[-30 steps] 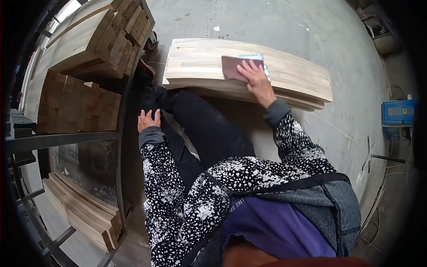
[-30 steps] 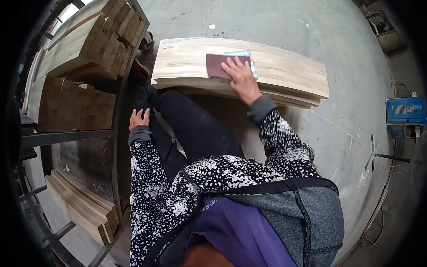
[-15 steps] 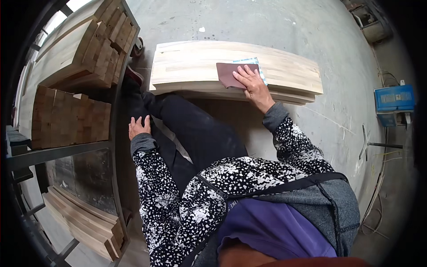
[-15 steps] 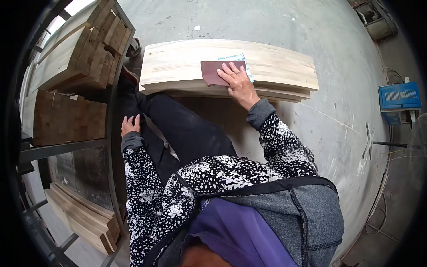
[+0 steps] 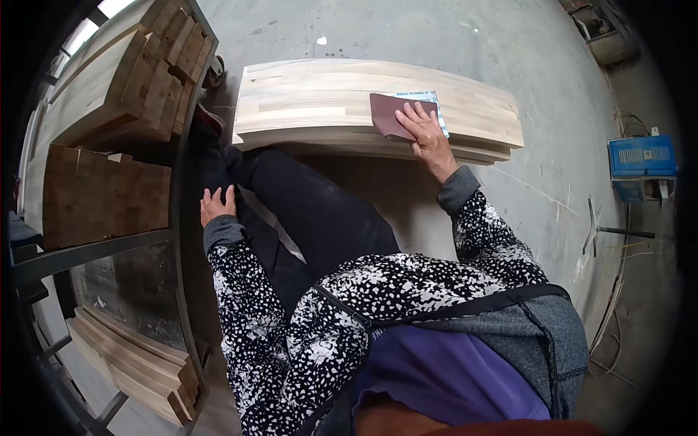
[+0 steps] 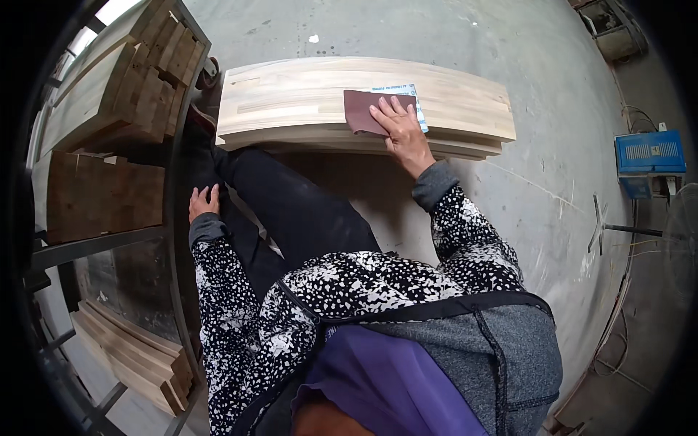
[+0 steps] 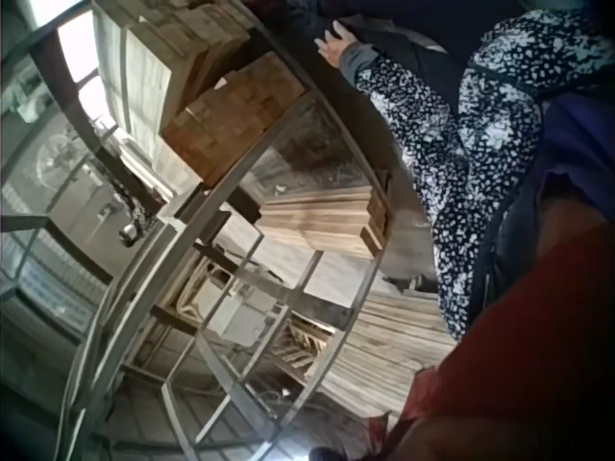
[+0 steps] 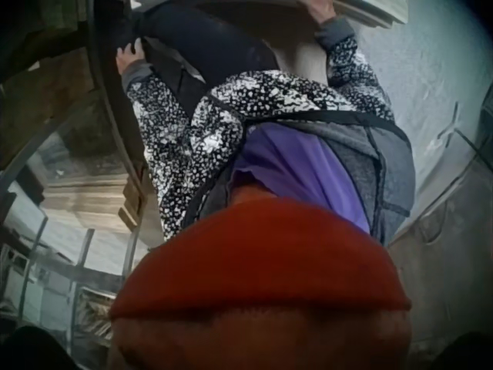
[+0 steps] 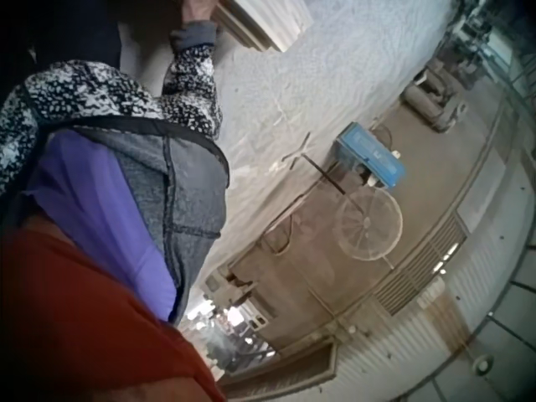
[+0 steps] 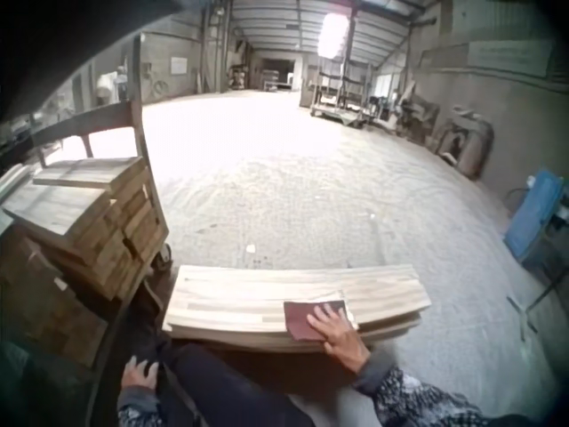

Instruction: Sanding a piece of wood manually using sandpaper to smooth the surface.

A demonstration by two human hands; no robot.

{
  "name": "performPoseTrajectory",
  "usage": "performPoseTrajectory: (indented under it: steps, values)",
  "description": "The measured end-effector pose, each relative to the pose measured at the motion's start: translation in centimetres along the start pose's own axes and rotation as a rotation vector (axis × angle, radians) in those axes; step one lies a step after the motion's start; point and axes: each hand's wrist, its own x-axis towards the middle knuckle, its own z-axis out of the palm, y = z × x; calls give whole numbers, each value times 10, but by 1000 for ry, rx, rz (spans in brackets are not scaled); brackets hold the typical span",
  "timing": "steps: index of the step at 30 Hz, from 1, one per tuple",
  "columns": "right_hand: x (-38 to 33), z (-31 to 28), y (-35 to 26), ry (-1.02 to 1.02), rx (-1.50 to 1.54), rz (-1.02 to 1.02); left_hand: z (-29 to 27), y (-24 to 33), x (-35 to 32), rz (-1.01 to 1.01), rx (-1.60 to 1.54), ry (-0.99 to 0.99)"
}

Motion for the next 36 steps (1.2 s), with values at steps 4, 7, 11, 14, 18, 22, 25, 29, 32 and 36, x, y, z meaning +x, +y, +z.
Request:
performPoseTrajectory:
  steps: [4,7,11,14,18,22,25,29,32,36]
  values:
    - [34,-4,56,78,-100,102,2,0,-2,10,-8,-13]
    - [66,-3,95,130,-158,222,10,8,4,10,-23,-19]
    - [55,8,89,143,-152,289,11,6,2,-9,-4,-18]
    - [6,7,37,86,-87,160,5,0,2,-3,-8,-5]
    - [-3,-10,34,22,-22,92,10,-8,5,22,2,7]
    - [18,-24,115,153,-186,283,10,2,4,27,-2,-1]
    - [31,-25,144,195,-220,435,12,4,2,23,-3,-6]
    - [30,-5,111,222,-255,450,12,4,10,27,2,4]
    - [15,-3,59,120,-161,217,13,-6,6,17,42,0]
    - [10,-19,75,69,-65,125,15,-10,11,31,20,15]
